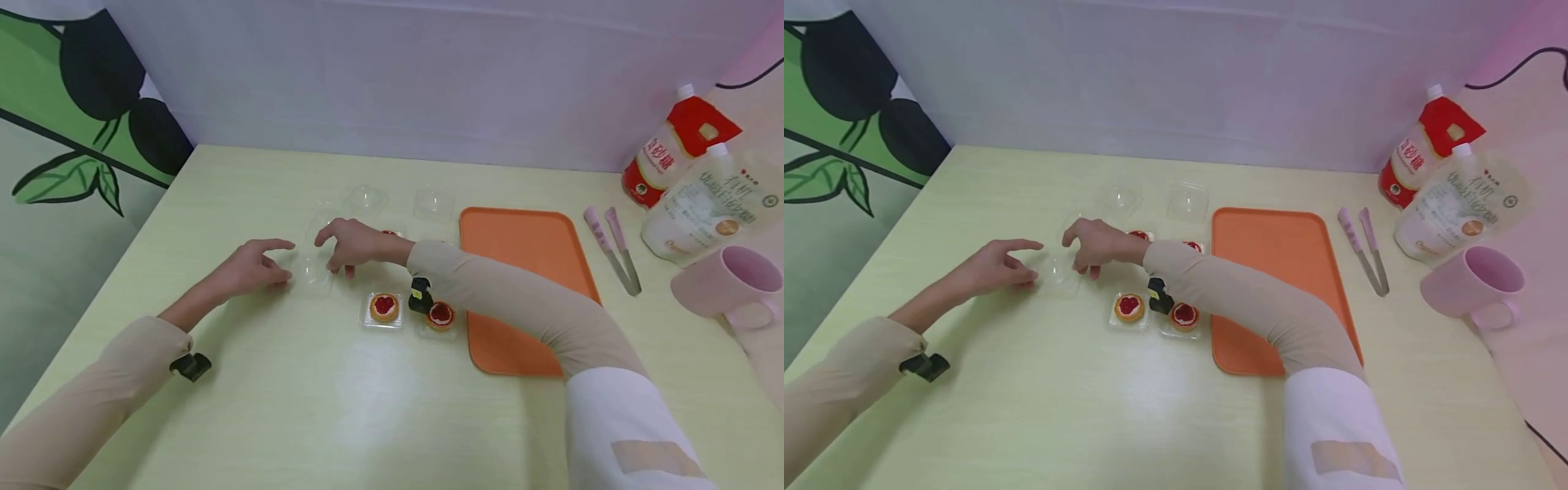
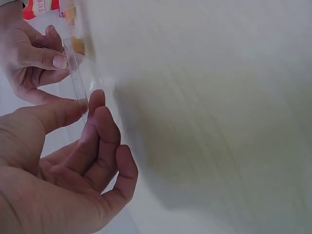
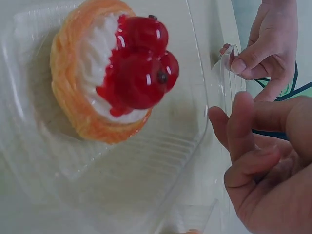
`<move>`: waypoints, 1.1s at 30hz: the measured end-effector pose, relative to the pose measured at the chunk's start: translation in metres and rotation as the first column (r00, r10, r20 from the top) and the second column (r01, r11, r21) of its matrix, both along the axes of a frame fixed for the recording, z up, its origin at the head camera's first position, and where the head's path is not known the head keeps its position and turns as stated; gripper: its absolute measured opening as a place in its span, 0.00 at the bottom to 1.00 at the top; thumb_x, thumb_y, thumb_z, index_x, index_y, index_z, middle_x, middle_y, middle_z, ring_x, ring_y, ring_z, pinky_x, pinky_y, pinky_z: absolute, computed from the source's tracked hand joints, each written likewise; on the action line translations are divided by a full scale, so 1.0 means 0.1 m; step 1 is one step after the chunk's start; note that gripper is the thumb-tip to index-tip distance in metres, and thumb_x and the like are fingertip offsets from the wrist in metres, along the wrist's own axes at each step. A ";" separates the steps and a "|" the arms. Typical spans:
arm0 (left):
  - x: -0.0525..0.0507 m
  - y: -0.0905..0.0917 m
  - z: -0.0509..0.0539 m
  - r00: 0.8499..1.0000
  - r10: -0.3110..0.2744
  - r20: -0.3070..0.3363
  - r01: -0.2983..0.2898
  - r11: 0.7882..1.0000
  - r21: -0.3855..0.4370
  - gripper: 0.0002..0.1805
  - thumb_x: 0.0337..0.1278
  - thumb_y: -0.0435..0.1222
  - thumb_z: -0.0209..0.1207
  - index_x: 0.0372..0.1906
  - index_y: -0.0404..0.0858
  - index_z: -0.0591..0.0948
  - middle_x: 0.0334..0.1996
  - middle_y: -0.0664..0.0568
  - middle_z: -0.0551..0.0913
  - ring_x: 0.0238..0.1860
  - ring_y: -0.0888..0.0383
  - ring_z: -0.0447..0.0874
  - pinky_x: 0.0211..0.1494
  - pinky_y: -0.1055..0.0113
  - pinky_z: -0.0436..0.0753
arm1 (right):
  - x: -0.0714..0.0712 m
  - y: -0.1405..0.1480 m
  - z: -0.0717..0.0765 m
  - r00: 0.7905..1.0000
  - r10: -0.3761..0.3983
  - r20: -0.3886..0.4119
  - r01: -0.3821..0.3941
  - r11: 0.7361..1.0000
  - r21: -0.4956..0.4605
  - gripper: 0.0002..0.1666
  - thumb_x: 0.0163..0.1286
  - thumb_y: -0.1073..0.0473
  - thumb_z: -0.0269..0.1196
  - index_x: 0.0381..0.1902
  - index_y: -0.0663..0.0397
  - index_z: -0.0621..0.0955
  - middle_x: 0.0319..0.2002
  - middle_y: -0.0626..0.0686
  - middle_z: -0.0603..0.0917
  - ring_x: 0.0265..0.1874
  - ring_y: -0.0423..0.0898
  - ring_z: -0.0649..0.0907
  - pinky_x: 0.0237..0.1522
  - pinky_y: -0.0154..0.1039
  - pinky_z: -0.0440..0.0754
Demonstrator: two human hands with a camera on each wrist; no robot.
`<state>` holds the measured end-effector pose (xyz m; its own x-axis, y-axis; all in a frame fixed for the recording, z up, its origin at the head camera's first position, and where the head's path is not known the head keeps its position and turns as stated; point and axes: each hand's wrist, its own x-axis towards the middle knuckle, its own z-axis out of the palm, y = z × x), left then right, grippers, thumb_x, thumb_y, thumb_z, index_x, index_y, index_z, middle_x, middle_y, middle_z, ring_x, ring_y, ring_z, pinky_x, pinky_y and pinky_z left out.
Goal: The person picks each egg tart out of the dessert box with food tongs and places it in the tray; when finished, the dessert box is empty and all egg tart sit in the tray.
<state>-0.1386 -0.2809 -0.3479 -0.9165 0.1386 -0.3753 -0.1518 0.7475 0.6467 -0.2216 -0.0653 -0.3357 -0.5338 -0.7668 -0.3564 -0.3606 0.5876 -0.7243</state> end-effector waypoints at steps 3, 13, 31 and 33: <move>0.00 -0.01 -0.03 1.000 -0.009 -0.012 0.009 1.000 0.009 0.36 0.63 0.34 0.63 0.72 0.28 0.63 0.32 0.43 0.90 0.33 0.59 0.87 0.37 0.68 0.79 | 0.00 0.00 0.00 1.000 0.014 -0.020 -0.014 1.000 -0.001 0.33 0.65 0.67 0.66 0.68 0.59 0.73 0.34 0.56 0.89 0.16 0.47 0.84 0.34 0.30 0.81; -0.02 -0.07 0.04 1.000 -0.029 0.003 0.030 0.991 -0.131 0.45 0.70 0.55 0.54 0.76 0.30 0.53 0.33 0.47 0.90 0.36 0.56 0.87 0.50 0.54 0.78 | -0.13 0.34 0.21 0.999 -0.036 -0.028 0.036 0.999 0.000 0.32 0.68 0.59 0.66 0.68 0.58 0.72 0.41 0.58 0.90 0.27 0.55 0.88 0.25 0.37 0.75; 0.03 0.66 0.22 0.888 -0.254 -0.383 0.179 0.959 -0.220 0.39 0.57 0.52 0.67 0.70 0.39 0.72 0.67 0.36 0.71 0.70 0.37 0.63 0.70 0.35 0.59 | -0.62 2.23 0.39 0.803 -0.548 -0.232 0.476 0.825 -0.304 0.25 0.73 0.55 0.61 0.64 0.59 0.75 0.47 0.63 0.86 0.32 0.36 0.84 0.35 0.32 0.82; 0.02 0.77 0.20 0.865 -0.302 -0.401 0.214 0.945 -0.248 0.40 0.55 0.53 0.68 0.69 0.39 0.72 0.66 0.37 0.71 0.69 0.39 0.64 0.70 0.36 0.59 | -0.67 2.49 0.36 0.753 -0.609 -0.248 0.538 0.788 -0.300 0.27 0.73 0.53 0.60 0.65 0.60 0.74 0.47 0.63 0.85 0.30 0.32 0.83 0.35 0.30 0.82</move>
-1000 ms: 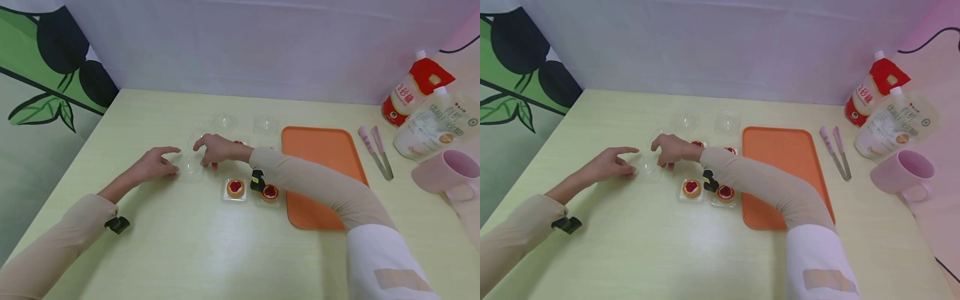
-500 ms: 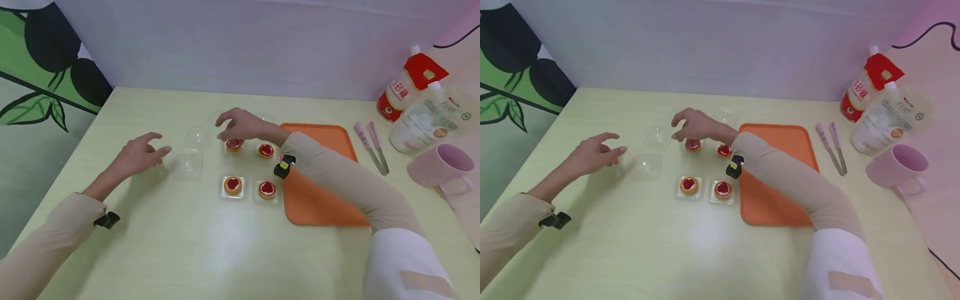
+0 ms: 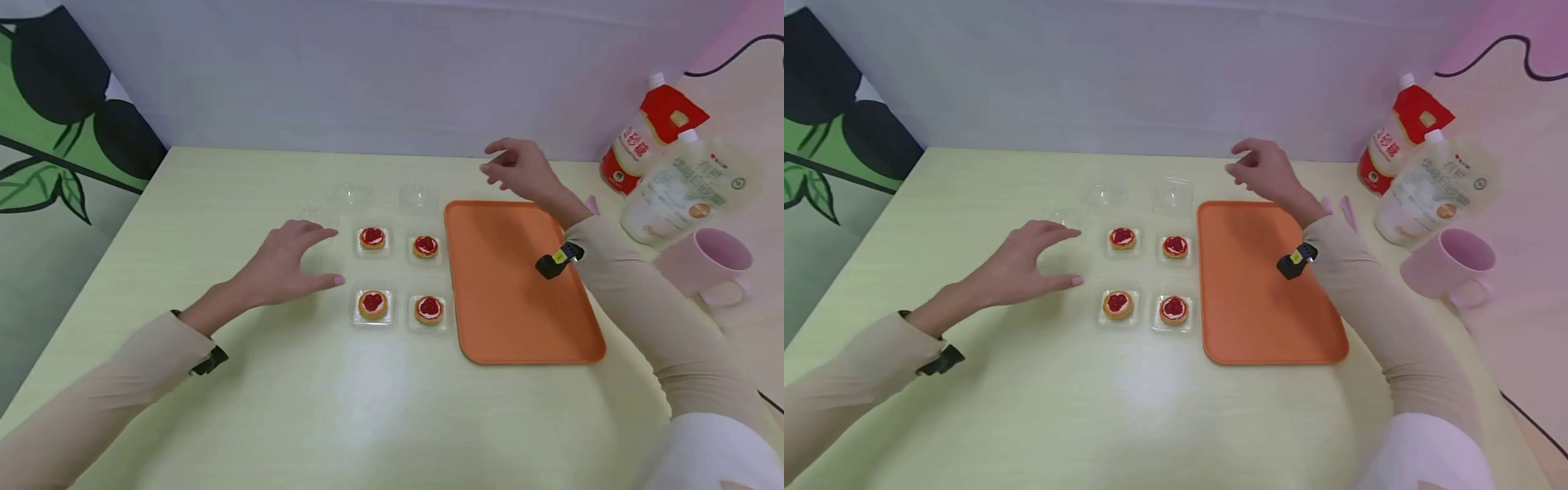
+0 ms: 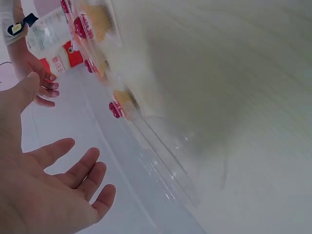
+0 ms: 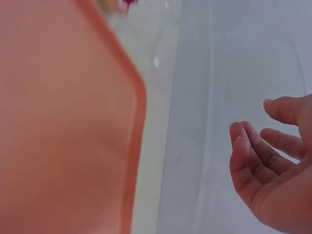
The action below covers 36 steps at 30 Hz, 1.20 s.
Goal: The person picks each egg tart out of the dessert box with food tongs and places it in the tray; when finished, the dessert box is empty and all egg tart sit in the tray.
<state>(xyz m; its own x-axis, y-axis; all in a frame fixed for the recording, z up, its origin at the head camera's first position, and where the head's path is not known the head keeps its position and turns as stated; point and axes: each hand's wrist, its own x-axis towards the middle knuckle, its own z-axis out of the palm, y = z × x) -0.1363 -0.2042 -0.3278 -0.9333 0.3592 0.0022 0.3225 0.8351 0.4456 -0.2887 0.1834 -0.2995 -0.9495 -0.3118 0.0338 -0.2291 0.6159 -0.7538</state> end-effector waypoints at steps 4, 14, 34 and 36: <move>-0.11 0.10 -0.05 0.996 -0.061 -0.059 0.059 0.998 -0.023 0.41 0.53 0.54 0.68 0.69 0.38 0.73 0.65 0.38 0.72 0.68 0.40 0.65 0.68 0.38 0.62 | -0.06 0.43 -0.08 0.992 -0.123 -0.001 0.123 0.992 0.038 0.30 0.74 0.50 0.60 0.67 0.61 0.72 0.51 0.66 0.83 0.29 0.29 0.80 0.34 0.26 0.81; -0.65 0.25 -0.23 0.992 -0.125 -0.003 0.124 0.986 -0.110 0.45 0.49 0.54 0.71 0.71 0.39 0.70 0.68 0.39 0.68 0.71 0.39 0.59 0.69 0.37 0.58 | 0.00 1.16 -0.39 0.952 -0.294 0.082 0.271 0.939 0.212 0.37 0.74 0.45 0.57 0.71 0.63 0.66 0.62 0.71 0.73 0.54 0.62 0.76 0.40 0.31 0.78; -0.88 0.41 -0.23 0.992 -0.084 0.091 0.103 0.967 -0.235 0.47 0.49 0.56 0.70 0.72 0.38 0.69 0.68 0.40 0.69 0.70 0.41 0.59 0.69 0.40 0.60 | 0.13 1.46 -0.67 0.931 -0.345 0.124 0.282 0.890 0.359 0.42 0.69 0.47 0.63 0.70 0.69 0.64 0.65 0.76 0.67 0.59 0.70 0.68 0.61 0.66 0.69; -0.89 0.42 -0.23 0.992 -0.081 0.094 0.101 0.967 -0.234 0.47 0.49 0.55 0.71 0.72 0.38 0.69 0.68 0.40 0.70 0.70 0.41 0.60 0.68 0.40 0.60 | 0.15 1.48 -0.68 0.935 -0.344 0.082 0.289 0.877 0.385 0.42 0.68 0.48 0.63 0.69 0.70 0.65 0.63 0.76 0.69 0.57 0.70 0.68 0.59 0.66 0.67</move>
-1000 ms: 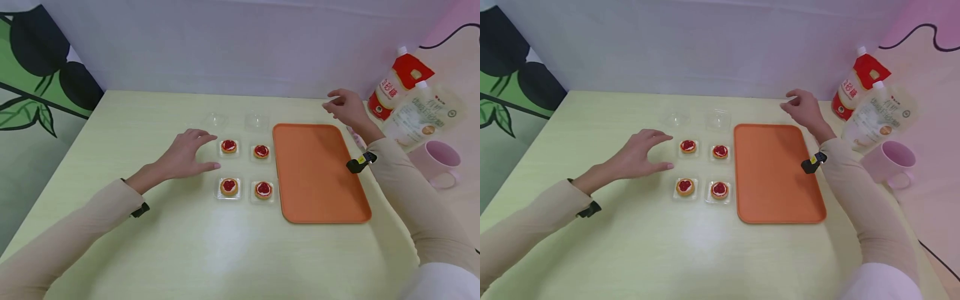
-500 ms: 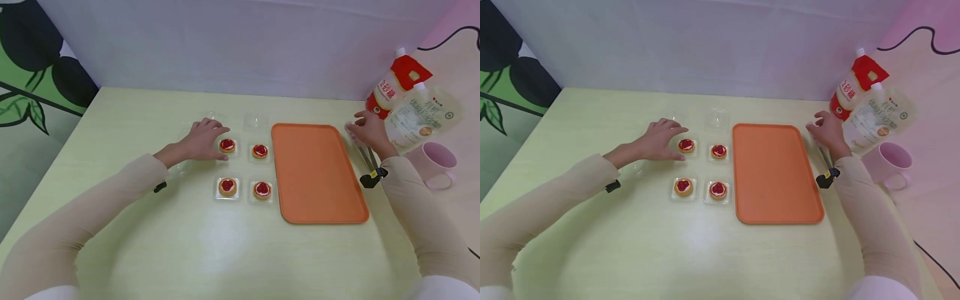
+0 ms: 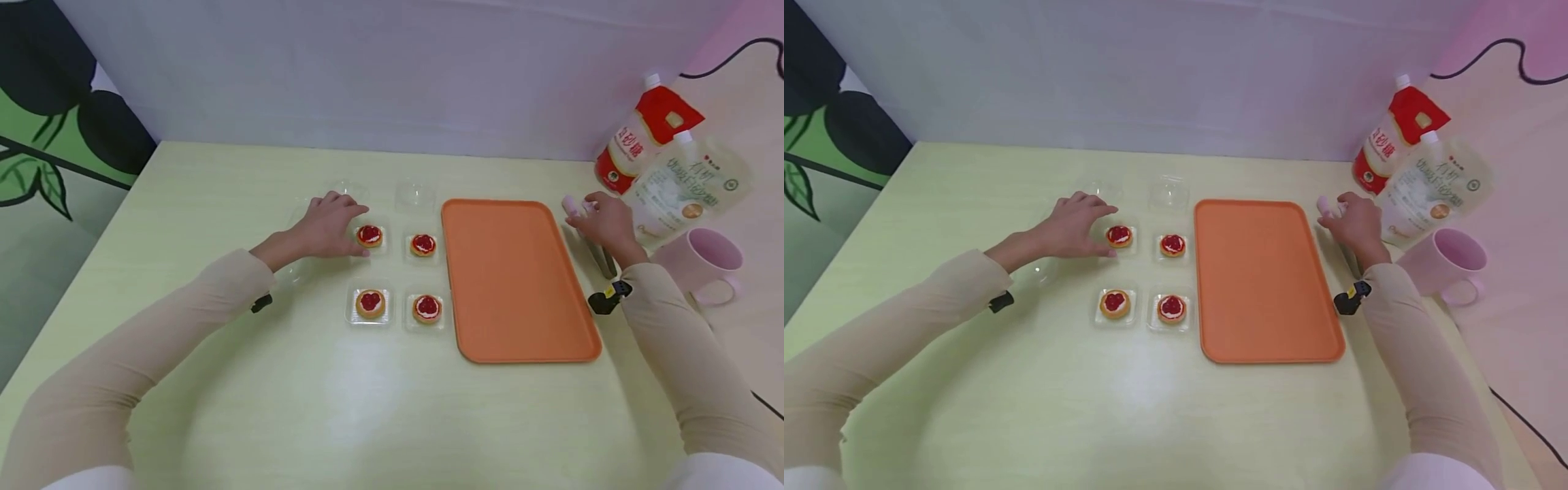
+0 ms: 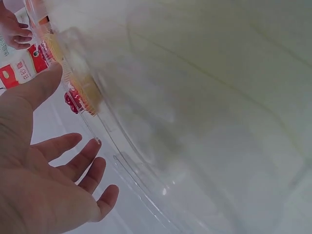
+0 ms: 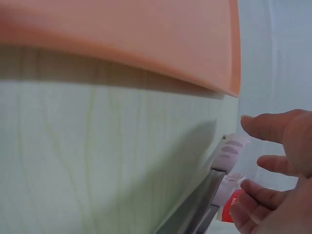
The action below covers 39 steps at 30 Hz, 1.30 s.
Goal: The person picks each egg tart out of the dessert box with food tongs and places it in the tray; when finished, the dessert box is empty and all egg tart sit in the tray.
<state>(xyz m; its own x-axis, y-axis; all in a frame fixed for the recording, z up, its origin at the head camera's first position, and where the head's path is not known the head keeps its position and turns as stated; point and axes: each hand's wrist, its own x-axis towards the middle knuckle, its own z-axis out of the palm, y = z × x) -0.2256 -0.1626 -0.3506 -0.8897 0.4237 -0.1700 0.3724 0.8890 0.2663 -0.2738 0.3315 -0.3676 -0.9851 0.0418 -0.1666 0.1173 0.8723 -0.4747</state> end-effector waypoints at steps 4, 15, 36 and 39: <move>-0.01 0.00 0.01 1.000 0.001 0.001 -0.001 1.000 0.007 0.47 0.49 0.54 0.71 0.71 0.37 0.69 0.68 0.40 0.71 0.69 0.40 0.62 0.67 0.40 0.62 | 0.03 0.04 0.01 1.000 0.000 0.028 -0.001 0.999 0.052 0.45 0.67 0.49 0.64 0.70 0.72 0.61 0.63 0.77 0.67 0.57 0.71 0.66 0.60 0.67 0.65; -0.03 0.00 -0.02 1.000 0.006 0.031 -0.007 1.000 0.021 0.44 0.50 0.53 0.72 0.70 0.36 0.72 0.68 0.41 0.69 0.68 0.41 0.63 0.66 0.43 0.64 | 0.09 0.12 -0.01 0.972 -0.029 0.234 0.004 0.994 0.105 0.56 0.69 0.42 0.59 0.76 0.70 0.44 0.68 0.78 0.58 0.58 0.72 0.64 0.62 0.72 0.64; -0.06 0.00 -0.04 1.000 -0.006 0.030 0.006 1.000 0.006 0.43 0.51 0.53 0.71 0.68 0.34 0.74 0.67 0.41 0.70 0.67 0.41 0.63 0.66 0.42 0.64 | -0.05 -0.55 0.45 0.989 0.143 -0.042 -0.141 0.989 0.041 0.42 0.71 0.49 0.60 0.76 0.58 0.59 0.64 0.72 0.71 0.56 0.69 0.74 0.51 0.62 0.82; -0.05 0.00 -0.03 1.000 -0.013 0.028 0.013 1.000 0.008 0.43 0.51 0.53 0.71 0.68 0.34 0.74 0.67 0.40 0.70 0.67 0.40 0.63 0.66 0.42 0.65 | -0.03 -0.78 0.55 0.975 0.220 -0.041 -0.218 0.975 0.043 0.41 0.71 0.50 0.61 0.75 0.58 0.60 0.59 0.72 0.73 0.52 0.68 0.75 0.48 0.60 0.82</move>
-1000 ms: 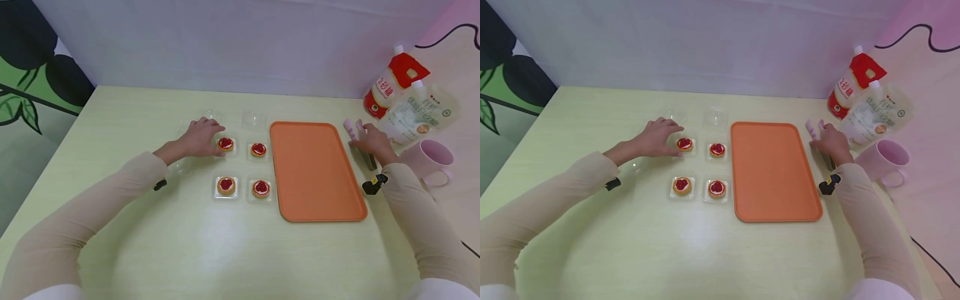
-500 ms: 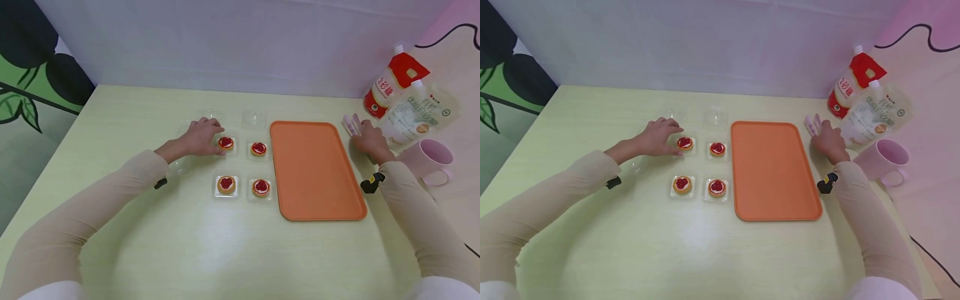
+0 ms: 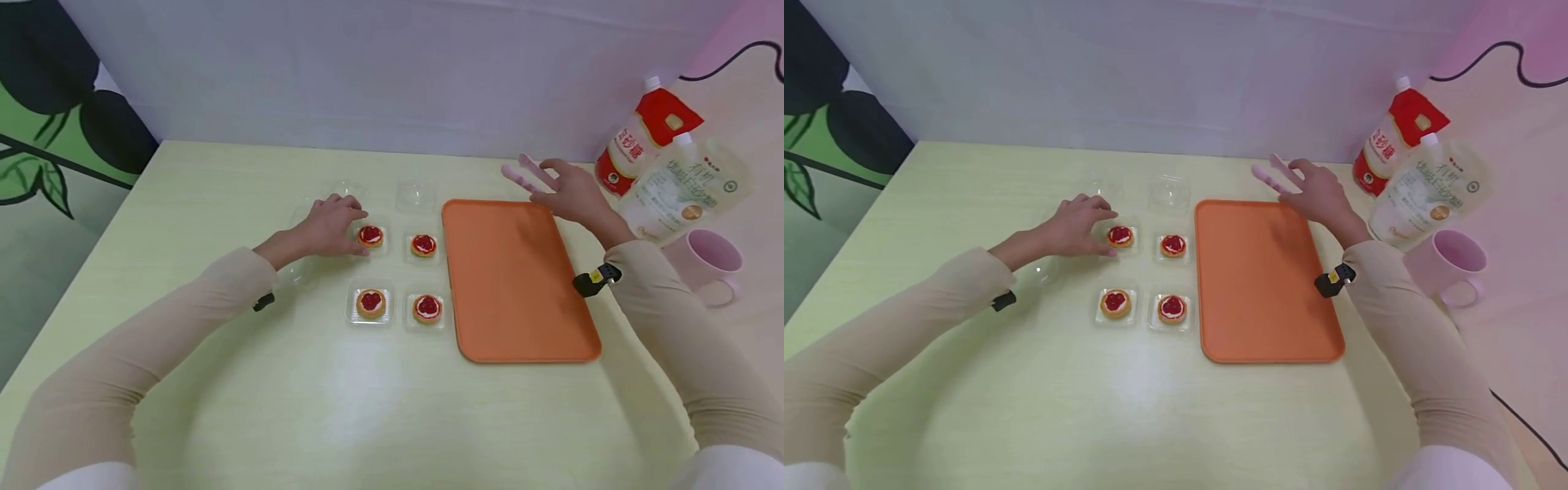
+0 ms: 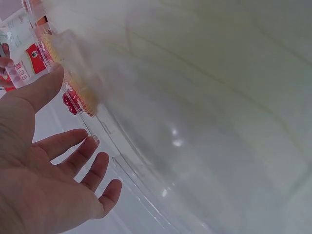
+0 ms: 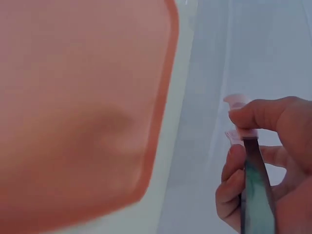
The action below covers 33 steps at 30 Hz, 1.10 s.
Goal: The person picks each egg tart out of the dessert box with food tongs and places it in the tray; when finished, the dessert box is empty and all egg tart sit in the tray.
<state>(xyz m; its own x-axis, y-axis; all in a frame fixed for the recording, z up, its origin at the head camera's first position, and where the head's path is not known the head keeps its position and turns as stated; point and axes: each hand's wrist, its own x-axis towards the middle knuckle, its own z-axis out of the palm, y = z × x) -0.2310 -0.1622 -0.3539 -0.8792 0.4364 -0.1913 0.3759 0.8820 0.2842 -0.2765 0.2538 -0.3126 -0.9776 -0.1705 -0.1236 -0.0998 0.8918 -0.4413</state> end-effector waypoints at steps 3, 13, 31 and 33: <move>0.01 0.00 0.01 1.000 -0.003 -0.003 0.003 1.000 0.005 0.42 0.51 0.52 0.71 0.68 0.34 0.74 0.67 0.40 0.70 0.67 0.40 0.63 0.65 0.42 0.65 | 0.03 -0.24 0.08 0.996 0.091 -0.002 -0.091 0.996 0.001 0.40 0.69 0.52 0.63 0.74 0.58 0.62 0.57 0.71 0.74 0.50 0.65 0.74 0.46 0.59 0.81; 0.03 0.02 0.01 1.000 0.009 -0.001 -0.009 1.000 0.006 0.42 0.51 0.52 0.71 0.68 0.34 0.73 0.67 0.41 0.70 0.67 0.41 0.64 0.66 0.43 0.65 | 0.14 -0.92 0.16 0.928 0.371 0.018 -0.372 0.928 0.026 0.35 0.67 0.56 0.65 0.70 0.54 0.69 0.51 0.64 0.78 0.47 0.57 0.74 0.42 0.49 0.72; 0.05 0.04 0.00 0.999 0.048 0.006 -0.048 0.999 0.012 0.43 0.51 0.53 0.71 0.69 0.36 0.73 0.67 0.43 0.70 0.68 0.42 0.63 0.67 0.41 0.62 | 0.16 -1.65 0.13 0.781 0.592 0.196 -0.614 0.786 0.075 0.37 0.62 0.57 0.72 0.69 0.45 0.74 0.55 0.62 0.78 0.52 0.58 0.77 0.44 0.45 0.80; 0.05 0.03 0.01 0.999 0.049 0.007 -0.049 0.999 0.015 0.43 0.51 0.53 0.71 0.69 0.36 0.73 0.68 0.43 0.70 0.68 0.42 0.63 0.67 0.41 0.62 | 0.16 -1.69 0.14 0.764 0.609 0.213 -0.636 0.767 0.086 0.37 0.62 0.57 0.72 0.69 0.46 0.74 0.55 0.63 0.78 0.52 0.58 0.77 0.43 0.44 0.81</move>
